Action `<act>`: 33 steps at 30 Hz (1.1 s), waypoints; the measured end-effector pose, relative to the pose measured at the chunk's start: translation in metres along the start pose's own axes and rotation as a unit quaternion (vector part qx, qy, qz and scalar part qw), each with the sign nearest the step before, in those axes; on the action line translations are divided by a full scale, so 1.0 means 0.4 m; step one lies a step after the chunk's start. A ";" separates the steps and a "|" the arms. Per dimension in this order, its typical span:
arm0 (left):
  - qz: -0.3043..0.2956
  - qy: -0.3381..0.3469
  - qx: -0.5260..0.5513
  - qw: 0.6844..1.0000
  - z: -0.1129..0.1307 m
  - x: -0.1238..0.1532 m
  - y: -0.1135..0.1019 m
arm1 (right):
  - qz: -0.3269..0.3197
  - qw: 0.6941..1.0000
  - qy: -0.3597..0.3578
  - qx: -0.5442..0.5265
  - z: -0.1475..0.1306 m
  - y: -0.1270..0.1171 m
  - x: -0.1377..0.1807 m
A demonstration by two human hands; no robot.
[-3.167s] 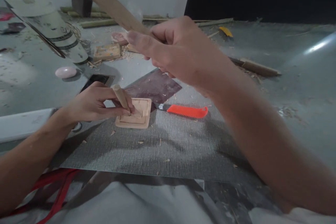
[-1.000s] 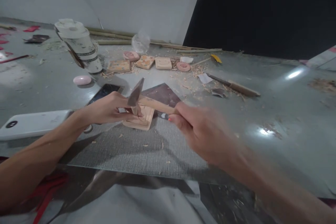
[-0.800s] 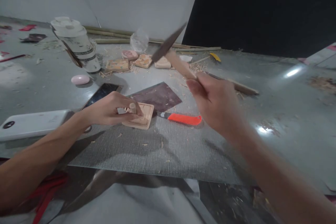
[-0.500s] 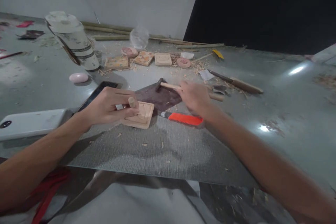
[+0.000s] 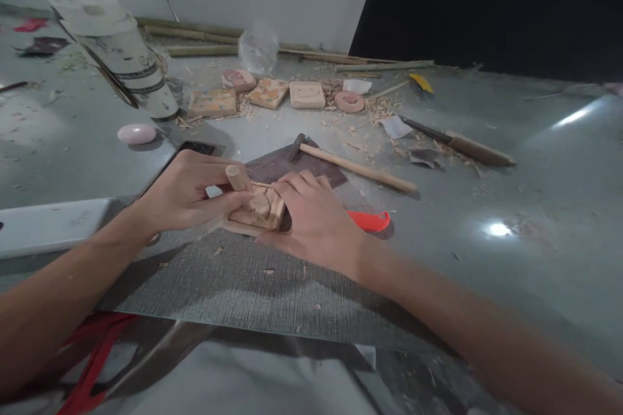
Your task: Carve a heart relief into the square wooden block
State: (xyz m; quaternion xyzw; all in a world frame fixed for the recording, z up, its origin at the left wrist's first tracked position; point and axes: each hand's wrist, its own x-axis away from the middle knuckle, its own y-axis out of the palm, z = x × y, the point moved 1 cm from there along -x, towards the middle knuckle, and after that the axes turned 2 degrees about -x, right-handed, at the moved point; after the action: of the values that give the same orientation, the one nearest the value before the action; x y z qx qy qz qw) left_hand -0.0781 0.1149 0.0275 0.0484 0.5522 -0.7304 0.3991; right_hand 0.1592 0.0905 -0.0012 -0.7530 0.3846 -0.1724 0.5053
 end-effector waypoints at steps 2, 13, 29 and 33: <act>-0.003 -0.011 0.000 1.000 -0.003 0.000 0.001 | 0.001 1.000 -0.002 -0.013 0.009 0.005 0.000; -0.046 -0.082 0.092 0.991 -0.023 -0.001 -0.008 | 0.006 1.000 0.018 -0.020 0.006 0.010 -0.004; -0.077 -0.216 0.254 0.940 -0.082 0.025 -0.011 | 0.004 0.999 0.039 -0.025 0.000 0.013 0.001; -0.070 -0.069 0.105 0.990 -0.034 0.009 -0.022 | 0.013 1.000 0.013 -0.016 0.005 0.014 0.000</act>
State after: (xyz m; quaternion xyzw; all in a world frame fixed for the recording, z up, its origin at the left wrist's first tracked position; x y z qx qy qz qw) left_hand -0.0912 0.1251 0.0270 0.0003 0.4458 -0.8120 0.3768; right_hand 0.1583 0.0906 -0.0073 -0.7535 0.4036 -0.1696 0.4905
